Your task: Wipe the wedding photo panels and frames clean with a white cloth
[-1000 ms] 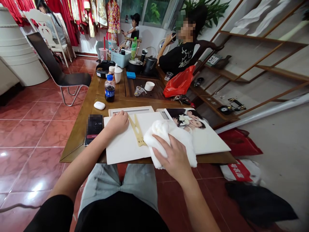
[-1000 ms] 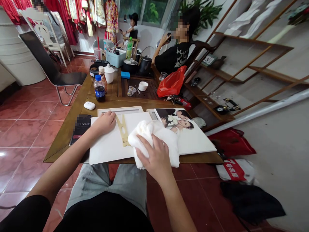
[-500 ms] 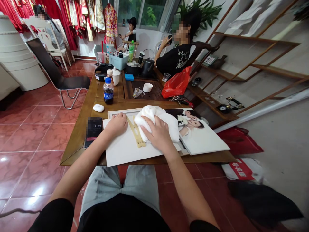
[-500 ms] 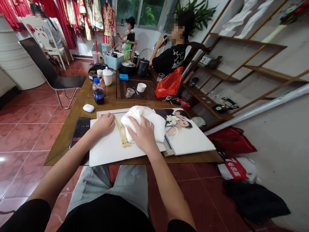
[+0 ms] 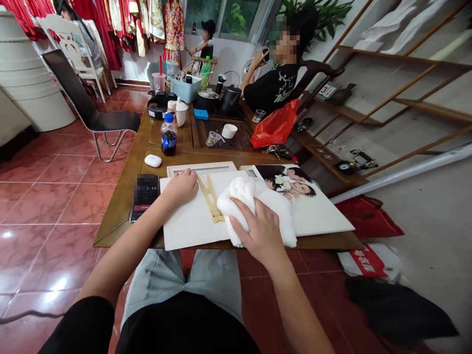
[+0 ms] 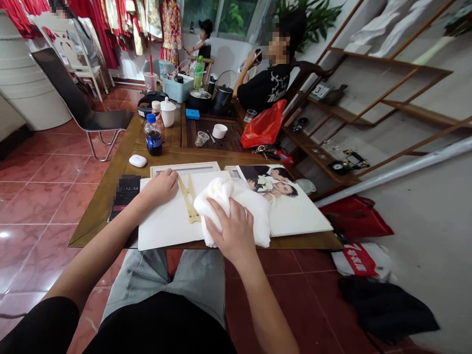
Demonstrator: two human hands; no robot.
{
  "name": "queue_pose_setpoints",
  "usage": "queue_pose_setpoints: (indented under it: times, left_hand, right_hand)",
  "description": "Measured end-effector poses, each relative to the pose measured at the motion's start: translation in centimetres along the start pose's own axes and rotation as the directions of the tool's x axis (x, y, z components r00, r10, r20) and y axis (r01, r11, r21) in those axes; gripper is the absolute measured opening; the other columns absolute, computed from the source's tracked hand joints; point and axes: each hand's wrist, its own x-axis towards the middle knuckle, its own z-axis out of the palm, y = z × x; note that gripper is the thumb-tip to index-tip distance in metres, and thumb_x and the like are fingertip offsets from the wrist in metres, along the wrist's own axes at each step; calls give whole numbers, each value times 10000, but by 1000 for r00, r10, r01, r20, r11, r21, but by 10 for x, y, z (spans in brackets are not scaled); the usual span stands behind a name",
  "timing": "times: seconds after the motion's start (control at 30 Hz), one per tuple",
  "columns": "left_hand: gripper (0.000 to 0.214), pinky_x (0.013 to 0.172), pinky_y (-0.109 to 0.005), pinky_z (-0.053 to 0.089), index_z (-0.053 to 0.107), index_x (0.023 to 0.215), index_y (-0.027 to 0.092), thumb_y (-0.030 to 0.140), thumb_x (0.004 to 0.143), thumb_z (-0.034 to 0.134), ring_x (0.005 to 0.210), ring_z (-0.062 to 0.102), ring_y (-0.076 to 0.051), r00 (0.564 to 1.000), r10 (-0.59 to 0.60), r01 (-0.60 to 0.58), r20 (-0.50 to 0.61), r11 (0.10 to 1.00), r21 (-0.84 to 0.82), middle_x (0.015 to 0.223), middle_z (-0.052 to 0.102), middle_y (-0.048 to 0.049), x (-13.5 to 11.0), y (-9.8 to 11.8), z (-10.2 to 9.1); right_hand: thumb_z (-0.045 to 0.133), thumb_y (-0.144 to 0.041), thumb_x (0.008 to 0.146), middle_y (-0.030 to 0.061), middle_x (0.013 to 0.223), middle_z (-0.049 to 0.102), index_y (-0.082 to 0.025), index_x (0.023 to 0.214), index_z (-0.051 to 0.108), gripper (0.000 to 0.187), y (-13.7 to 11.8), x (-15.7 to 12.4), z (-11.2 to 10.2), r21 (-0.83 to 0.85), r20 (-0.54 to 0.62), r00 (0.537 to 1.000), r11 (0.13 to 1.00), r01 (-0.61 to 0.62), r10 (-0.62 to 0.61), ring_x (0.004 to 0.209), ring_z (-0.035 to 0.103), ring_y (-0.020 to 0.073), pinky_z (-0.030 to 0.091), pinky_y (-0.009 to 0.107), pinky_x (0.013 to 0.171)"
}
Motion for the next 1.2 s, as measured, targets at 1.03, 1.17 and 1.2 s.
queue_pose_setpoints:
  times: [1.03, 1.17, 1.2]
  left_hand:
    - [397, 1011, -496, 457, 619, 1226, 65, 202, 1045, 293, 1169, 616, -339, 1000, -5, 5, -21, 1000, -10, 1203, 654, -202, 1, -3, 2]
    - [403, 1065, -501, 427, 593, 1297, 83, 204, 1040, 307, 1243, 581, -331, 998, -18, 14, -60, 997, -73, 1266, 635, -190, 1, -4, 0]
    - [403, 1075, -502, 421, 588, 1311, 89, 206, 1039, 314, 1256, 574, -328, 997, -22, 16, -69, 996, -87, 1281, 630, -185, 0, -4, -2]
  right_hand:
    - [569, -340, 973, 127, 1199, 539, -269, 1369, 623, 406, 4, -31, -21, 3, -284, 952, 993, 116, -111, 1056, 610, 300, 534, 455, 909]
    - [645, -313, 917, 135, 1215, 497, -312, 1495, 500, 595, 17, -27, -39, -44, -498, 858, 992, 122, -128, 1032, 604, 311, 560, 444, 865]
    - [666, -311, 901, 137, 1218, 489, -323, 1517, 475, 645, 21, -25, -45, -91, -531, 835, 989, 115, -146, 1036, 604, 319, 561, 452, 867]
